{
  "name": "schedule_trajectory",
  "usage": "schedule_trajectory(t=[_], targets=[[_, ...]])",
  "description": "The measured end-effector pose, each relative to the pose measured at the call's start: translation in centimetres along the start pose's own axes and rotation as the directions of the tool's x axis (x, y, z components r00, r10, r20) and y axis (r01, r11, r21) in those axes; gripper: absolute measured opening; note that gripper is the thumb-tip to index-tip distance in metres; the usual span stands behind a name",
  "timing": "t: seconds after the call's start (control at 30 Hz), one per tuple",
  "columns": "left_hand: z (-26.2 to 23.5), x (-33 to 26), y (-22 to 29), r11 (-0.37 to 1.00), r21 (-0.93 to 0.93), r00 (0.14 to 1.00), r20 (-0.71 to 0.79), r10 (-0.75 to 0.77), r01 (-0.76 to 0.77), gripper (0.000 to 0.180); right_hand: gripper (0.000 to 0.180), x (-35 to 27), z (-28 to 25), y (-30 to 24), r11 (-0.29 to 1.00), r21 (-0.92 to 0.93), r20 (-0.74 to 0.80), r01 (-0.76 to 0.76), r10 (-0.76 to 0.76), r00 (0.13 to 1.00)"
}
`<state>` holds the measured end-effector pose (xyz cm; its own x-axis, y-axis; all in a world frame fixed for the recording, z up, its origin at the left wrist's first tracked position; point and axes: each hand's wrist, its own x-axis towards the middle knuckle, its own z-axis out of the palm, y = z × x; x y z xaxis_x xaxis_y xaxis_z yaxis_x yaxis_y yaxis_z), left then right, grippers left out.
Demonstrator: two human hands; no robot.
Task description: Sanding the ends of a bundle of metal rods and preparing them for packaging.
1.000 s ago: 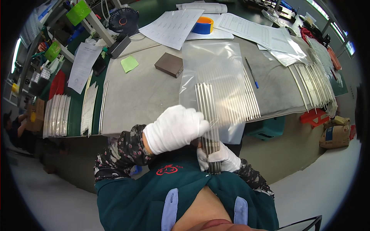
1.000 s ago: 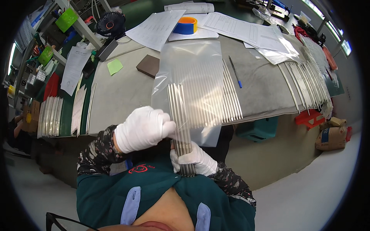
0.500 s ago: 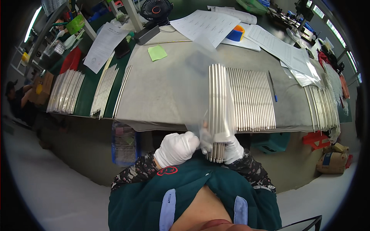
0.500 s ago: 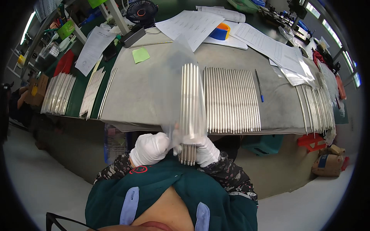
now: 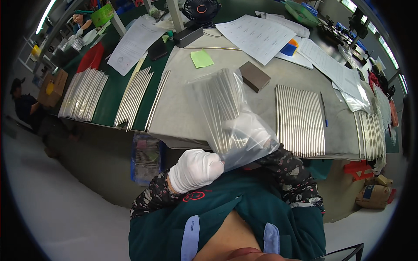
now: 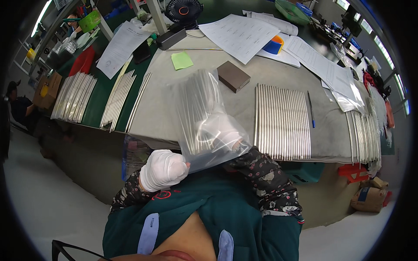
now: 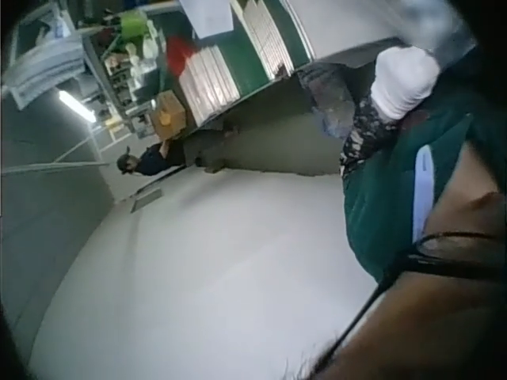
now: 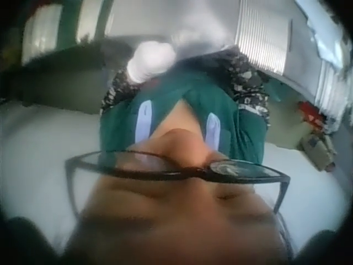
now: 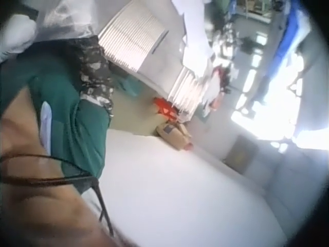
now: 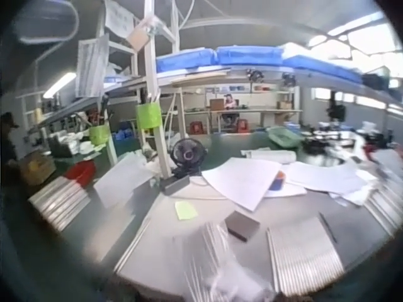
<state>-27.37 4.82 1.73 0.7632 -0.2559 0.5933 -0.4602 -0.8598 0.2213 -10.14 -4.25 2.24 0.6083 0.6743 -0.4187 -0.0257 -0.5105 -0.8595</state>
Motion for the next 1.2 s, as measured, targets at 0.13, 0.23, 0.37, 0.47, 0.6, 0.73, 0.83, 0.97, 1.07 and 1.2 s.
schedule_trajectory(t=[0.13, 0.23, 0.37, 0.47, 0.6, 0.73, 0.83, 0.97, 1.07, 1.2], targets=[[-0.1, -1.0, -1.3, 0.995, 0.056, 0.996, -0.053, -0.077, 0.08, 0.027, 0.07, 1.7, 0.2, -0.4, 0.941, -0.28, -0.266, 0.192, -0.268, 0.926], [0.0, -1.9, -2.1, 0.989, 0.032, 0.984, -0.118, -0.136, 0.141, 0.021, 0.066, -0.9, 0.7, 1.1, 0.461, -0.71, 0.009, 0.532, -0.75, 0.662], [-2.4, -1.6, -2.6, 0.956, -0.189, 0.97, 0.132, -0.203, 0.225, 0.019, 0.037, -8.0, -3.5, 2.9, 0.646, -0.212, 0.253, 0.734, -0.689, 0.679], [-5.1, 0.6, -3.8, 0.882, -0.395, 0.958, 0.223, -0.18, 0.258, 0.025, 0.018, -11.6, -9.0, 4.5, 0.939, 0.1, -0.053, 0.328, -0.324, 0.944], [-2.8, 8.7, -5.3, 0.958, -0.278, 0.991, 0.085, 0.098, -0.071, 0.024, 0.018, -10.5, -14.7, 8.4, 0.822, -0.558, -0.695, -0.111, -0.39, 0.604], [5.4, 16.8, -5.3, 0.923, -0.243, 0.772, 0.508, 0.383, -0.298, 0.041, 0.033, -9.1, -18.4, 12.2, 0.598, -0.655, -0.733, -0.462, -0.353, 0.582], [11.2, 19.2, -6.5, 0.854, -0.269, 0.592, 0.628, 0.506, -0.444, 0.077, 0.039, -7.7, -18.1, 12.1, 0.548, -0.658, -0.722, -0.516, -0.263, 0.64], [14.5, 19.5, -8.6, 0.705, -0.427, 0.547, 0.445, 0.709, -0.567, 0.094, 0.04, -7.6, -17.9, 11.7, 0.56, -0.673, -0.697, -0.483, -0.262, 0.667], [15.6, 20.2, -7.8, 0.654, -0.459, 0.502, 0.419, 0.757, -0.602, 0.095, 0.03, -7.8, -15.6, 11.2, 0.596, -0.729, -0.597, -0.338, -0.309, 0.74], [16.3, 21.5, -7.4, 0.615, -0.538, 0.527, 0.331, 0.783, -0.576, 0.101, 0.026, -7.8, -12.3, 11.3, 0.67, -0.731, -0.521, -0.132, -0.423, 0.742]])
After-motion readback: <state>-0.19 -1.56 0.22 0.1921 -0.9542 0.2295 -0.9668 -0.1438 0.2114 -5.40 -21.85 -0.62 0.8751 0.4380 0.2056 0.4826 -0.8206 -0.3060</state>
